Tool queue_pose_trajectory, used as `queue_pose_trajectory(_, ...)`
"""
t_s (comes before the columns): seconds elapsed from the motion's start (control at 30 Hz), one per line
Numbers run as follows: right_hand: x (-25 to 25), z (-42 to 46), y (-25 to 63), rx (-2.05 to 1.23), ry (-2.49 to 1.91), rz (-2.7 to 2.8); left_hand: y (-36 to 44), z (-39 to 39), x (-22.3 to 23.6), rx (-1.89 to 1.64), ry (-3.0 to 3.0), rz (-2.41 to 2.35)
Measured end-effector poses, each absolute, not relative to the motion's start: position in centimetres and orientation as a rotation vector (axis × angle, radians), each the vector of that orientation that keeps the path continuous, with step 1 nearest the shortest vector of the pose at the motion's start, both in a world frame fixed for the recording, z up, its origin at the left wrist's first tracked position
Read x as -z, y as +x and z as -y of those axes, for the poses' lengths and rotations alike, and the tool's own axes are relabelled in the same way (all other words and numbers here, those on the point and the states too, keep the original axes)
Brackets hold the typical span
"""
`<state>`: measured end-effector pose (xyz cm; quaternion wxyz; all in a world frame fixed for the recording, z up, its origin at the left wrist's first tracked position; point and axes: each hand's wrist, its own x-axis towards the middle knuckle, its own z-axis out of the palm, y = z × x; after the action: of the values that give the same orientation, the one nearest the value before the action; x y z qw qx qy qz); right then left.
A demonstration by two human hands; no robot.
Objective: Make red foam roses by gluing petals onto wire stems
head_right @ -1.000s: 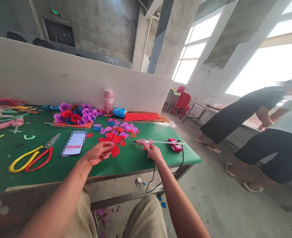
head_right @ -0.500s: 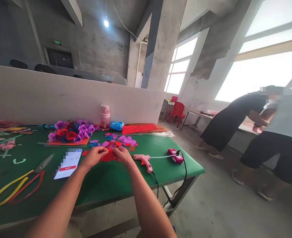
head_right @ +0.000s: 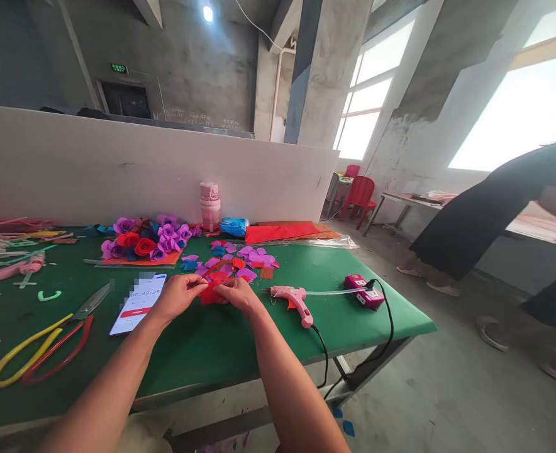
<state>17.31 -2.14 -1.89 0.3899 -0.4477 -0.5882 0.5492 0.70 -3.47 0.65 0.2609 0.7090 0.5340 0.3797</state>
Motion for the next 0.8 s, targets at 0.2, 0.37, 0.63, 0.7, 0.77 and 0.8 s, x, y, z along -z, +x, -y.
queue_pose_trajectory(0.2, 1.8, 2.5, 17.5, -1.511, -1.029, 1.116, 1.9, 3.5, -0.4, -1.172, 1.763, -1.321)
queue_pose_trajectory(0.37, 1.4, 2.8, 18.5, -1.359, -1.008, 0.779, 2.7, 4.4, -1.5, -1.280, 1.815, -1.385)
queue_pose_trajectory(0.63, 0.3, 9.7, 19.7, -1.298, -0.925, 0.630, 5.1, 12.2, -1.5, -1.342, 1.734, -1.286)
queue_pose_trajectory(0.7, 0.0, 11.0, 19.9, -1.310, -0.917, 0.604, 5.3, 13.6, -0.8, -1.364, 1.631, -1.276)
queue_pose_trajectory(0.77, -0.3, 11.9, 20.0, -1.334, -0.903, 0.572, 5.2, 14.2, -0.3, -1.356, 1.539, -1.235)
queue_pose_trajectory(0.8, -0.4, 12.2, 19.9, -1.345, -0.898, 0.556, 5.2, 14.4, -0.1, -1.342, 1.506, -1.209)
